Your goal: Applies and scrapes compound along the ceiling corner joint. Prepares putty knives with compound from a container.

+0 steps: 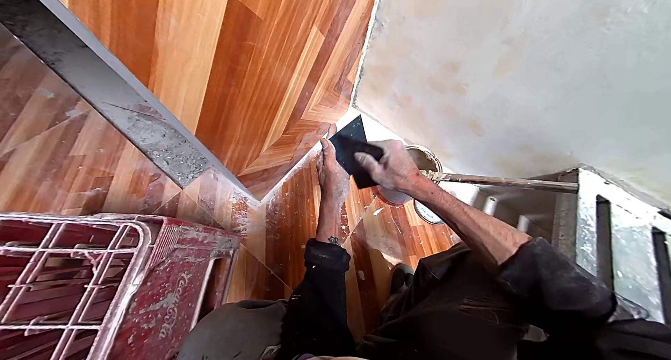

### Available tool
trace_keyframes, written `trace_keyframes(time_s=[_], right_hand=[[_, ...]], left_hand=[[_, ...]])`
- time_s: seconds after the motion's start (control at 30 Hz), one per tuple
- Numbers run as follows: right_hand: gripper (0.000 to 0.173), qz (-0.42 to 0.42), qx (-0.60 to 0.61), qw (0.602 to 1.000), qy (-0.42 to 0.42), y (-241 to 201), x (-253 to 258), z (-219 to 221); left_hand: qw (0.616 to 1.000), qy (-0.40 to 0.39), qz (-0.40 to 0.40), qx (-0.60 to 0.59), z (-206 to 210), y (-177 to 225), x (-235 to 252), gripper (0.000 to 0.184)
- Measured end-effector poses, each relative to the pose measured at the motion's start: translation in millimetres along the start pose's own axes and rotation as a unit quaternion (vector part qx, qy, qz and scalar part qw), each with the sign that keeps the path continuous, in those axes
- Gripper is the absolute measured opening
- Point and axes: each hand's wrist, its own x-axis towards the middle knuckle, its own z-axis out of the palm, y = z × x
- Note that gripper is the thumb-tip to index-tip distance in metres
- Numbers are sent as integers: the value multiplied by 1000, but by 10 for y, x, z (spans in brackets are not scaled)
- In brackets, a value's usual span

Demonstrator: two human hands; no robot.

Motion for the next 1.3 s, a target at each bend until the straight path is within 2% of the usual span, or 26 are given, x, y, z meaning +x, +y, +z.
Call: trace_keyframes(time_s=[0.03, 0.1, 0.23, 0.3, 0.43, 0.57, 0.7, 0.8, 0.9, 1.03, 1.13, 1.23, 1.3], right_hand=[[25, -27, 0, 999, -27, -1, -3, 39], [25, -48, 4, 998, -29, 66, 80, 42], [21, 7, 24, 999, 28, 119, 249, -2], [25, -3, 19, 999, 34, 147, 153, 9], [26, -21, -36, 997, -57, 110, 88, 43], [26, -39, -43, 998, -8, 85, 59, -22], [23, -61, -101, 989, -92, 46, 75, -31], [24, -88, -117, 986, -77, 31, 53, -52], [21, -88, -127, 982, -113, -1, 27, -44], [23, -99, -123, 984, -83, 20, 37, -34], [22, -85, -128, 982, -106, -23, 16, -31], [24, -77, -106, 989, -62, 11, 39, -58], [22, -65, -109, 989, -70, -51, 34, -56]], left_hand=[[1000, -11, -9, -12, -22, -13, 8, 61], [999, -28, -3, -33, -24, -1, 19, 61], [998, 2, 6, -60, 18, 42, 23, 57], [997, 25, -10, -69, 3, 40, 25, 56], [997, 49, -4, -66, 0, 59, 10, 56], [995, 62, -8, -73, 24, 100, 13, 57], [993, 56, -16, -101, -29, 147, 29, 57], [993, 64, -29, -95, -33, 176, 33, 57], [994, 71, -15, -76, -28, 177, 37, 57], [995, 60, -13, -74, -39, 175, 29, 57], [997, 51, 1, -61, -54, 157, 25, 58], [995, 49, 3, -81, -49, 157, 34, 57], [994, 59, 6, -87, -42, 144, 34, 55]])
